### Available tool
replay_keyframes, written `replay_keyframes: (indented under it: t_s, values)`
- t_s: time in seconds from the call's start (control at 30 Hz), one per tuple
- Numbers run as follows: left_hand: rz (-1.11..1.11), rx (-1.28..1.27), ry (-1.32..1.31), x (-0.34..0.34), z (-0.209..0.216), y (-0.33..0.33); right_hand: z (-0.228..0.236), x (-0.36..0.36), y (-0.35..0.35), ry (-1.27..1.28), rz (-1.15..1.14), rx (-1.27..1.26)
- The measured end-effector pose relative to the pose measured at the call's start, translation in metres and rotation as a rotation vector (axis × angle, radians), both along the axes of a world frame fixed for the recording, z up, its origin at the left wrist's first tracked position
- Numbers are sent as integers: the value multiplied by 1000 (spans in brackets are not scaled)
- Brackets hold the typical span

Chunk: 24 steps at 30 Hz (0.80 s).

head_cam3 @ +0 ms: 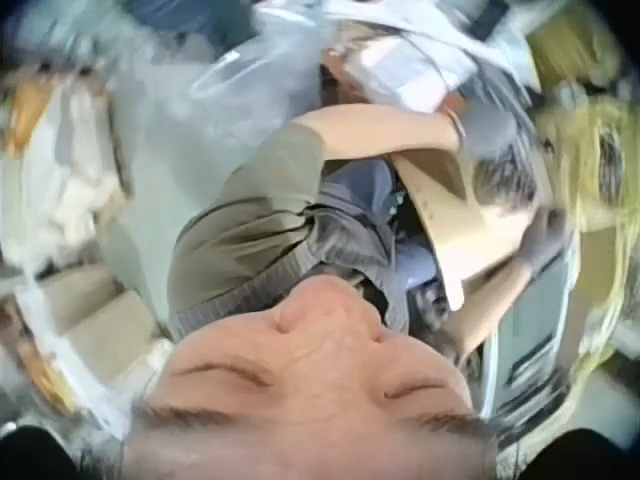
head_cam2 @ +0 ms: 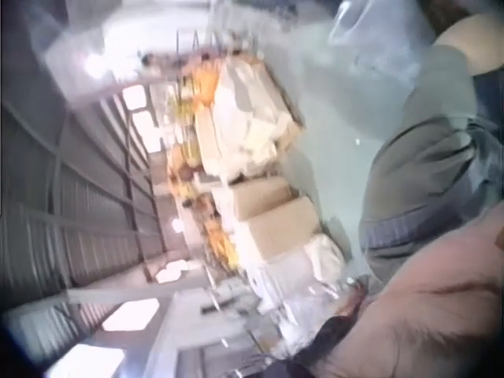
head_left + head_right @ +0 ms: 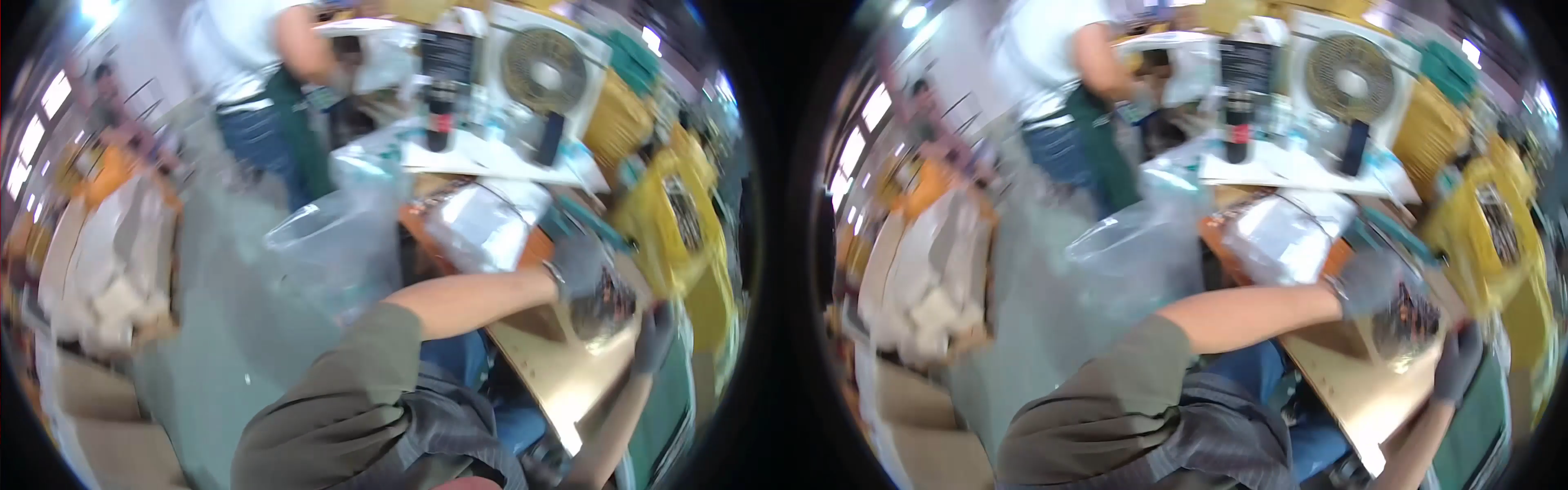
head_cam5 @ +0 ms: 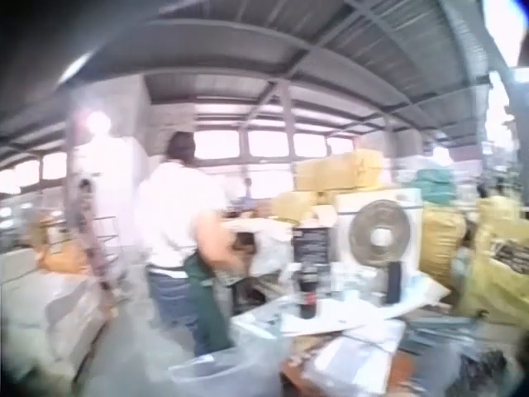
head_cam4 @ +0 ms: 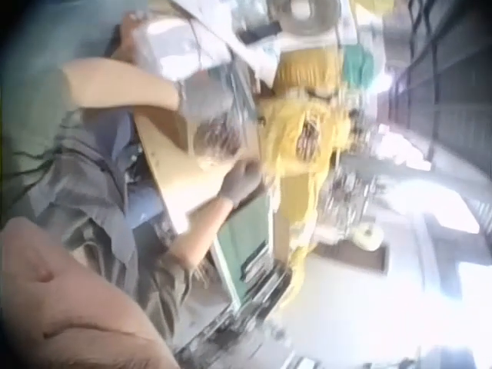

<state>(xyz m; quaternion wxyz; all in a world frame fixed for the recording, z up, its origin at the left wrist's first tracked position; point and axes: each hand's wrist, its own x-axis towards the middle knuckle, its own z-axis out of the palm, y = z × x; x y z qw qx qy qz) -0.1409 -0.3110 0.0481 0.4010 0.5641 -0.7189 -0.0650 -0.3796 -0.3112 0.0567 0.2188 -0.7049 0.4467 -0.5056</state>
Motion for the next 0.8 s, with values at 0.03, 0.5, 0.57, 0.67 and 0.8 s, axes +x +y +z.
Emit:
replay_keyframes:
  t_s: [0.03,0.5,0.57,0.67,0.8]
  values:
    - [-75,-18,62,-2,6,-6,-13,-13,-10,85,-121,-28]
    - [-517,316,198,11,33,-5,36,-31,11,98,42,268]
    - [-531,267,219,12,32,-5,34,-26,-1,388,41,633]
    - [-515,477,341,10,36,5,50,-25,7,437,-142,145]
    - [-499,590,488,4,79,32,54,40,21,460,-107,-699]
